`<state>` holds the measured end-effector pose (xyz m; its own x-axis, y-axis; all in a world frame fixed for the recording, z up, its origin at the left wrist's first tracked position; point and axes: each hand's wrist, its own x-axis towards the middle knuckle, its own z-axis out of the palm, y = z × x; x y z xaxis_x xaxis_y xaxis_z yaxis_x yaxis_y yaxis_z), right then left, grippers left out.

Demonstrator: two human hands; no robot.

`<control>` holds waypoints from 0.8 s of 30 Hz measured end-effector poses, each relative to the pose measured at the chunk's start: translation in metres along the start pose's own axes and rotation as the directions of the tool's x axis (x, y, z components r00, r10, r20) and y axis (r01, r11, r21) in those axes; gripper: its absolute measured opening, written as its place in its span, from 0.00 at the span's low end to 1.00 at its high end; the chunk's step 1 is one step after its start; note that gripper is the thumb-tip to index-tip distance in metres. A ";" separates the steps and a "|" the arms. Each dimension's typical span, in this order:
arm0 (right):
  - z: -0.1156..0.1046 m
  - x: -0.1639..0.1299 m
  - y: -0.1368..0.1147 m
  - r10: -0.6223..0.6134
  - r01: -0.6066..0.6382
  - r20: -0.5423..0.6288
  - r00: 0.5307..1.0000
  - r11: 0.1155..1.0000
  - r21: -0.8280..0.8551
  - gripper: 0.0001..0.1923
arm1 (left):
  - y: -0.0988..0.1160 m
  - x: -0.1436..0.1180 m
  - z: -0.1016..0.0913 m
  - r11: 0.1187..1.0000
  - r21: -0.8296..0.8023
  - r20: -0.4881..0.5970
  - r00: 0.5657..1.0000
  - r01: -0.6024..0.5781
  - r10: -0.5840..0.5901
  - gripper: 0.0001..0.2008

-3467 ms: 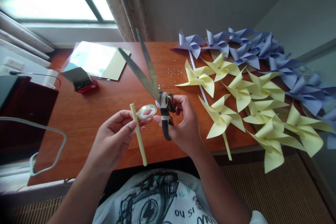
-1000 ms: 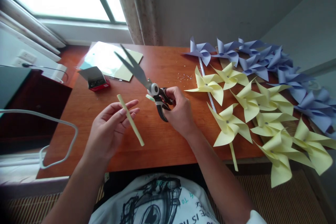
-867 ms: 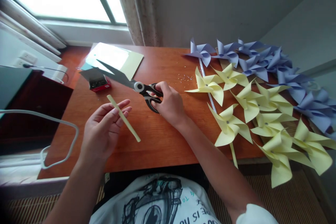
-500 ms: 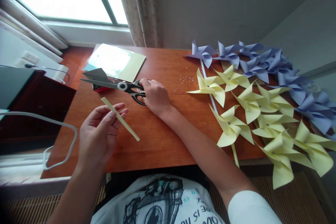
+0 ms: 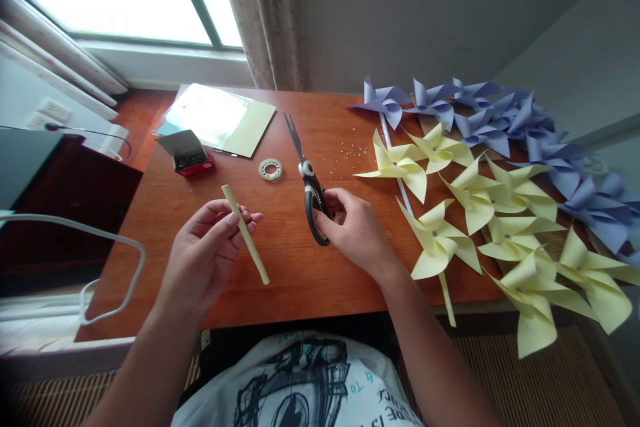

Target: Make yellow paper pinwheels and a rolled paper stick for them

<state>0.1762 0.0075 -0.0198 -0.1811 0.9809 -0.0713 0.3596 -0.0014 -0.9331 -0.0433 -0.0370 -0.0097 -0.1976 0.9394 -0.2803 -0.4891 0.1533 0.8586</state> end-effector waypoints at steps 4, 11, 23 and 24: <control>-0.010 -0.019 -0.004 0.034 -0.051 -0.087 0.996 0.980 -0.193 0.14 | -0.003 -0.002 0.007 1.000 -0.002 0.025 0.999 0.021 -0.021 0.10; -0.002 -0.029 -0.013 -0.028 -0.038 -0.128 0.991 0.874 -0.484 0.11 | 0.000 -0.008 0.014 0.996 -0.001 0.048 0.995 0.085 -0.085 0.11; 0.007 -0.031 -0.007 -0.025 -0.058 -0.106 0.994 0.702 -0.709 0.10 | -0.007 -0.009 0.016 0.999 -0.045 0.142 0.990 0.016 -0.009 0.05; 0.008 -0.031 -0.008 -0.014 -0.064 -0.103 0.995 0.698 -0.713 0.10 | -0.007 -0.008 0.016 0.999 -0.043 0.133 0.991 0.006 0.000 0.06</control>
<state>0.1720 -0.0241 -0.0131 -0.0912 0.9956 -0.0212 0.9154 0.0754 -0.3955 -0.0247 -0.0411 -0.0064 -0.0827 0.9719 -0.2204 -0.5260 0.1453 0.8380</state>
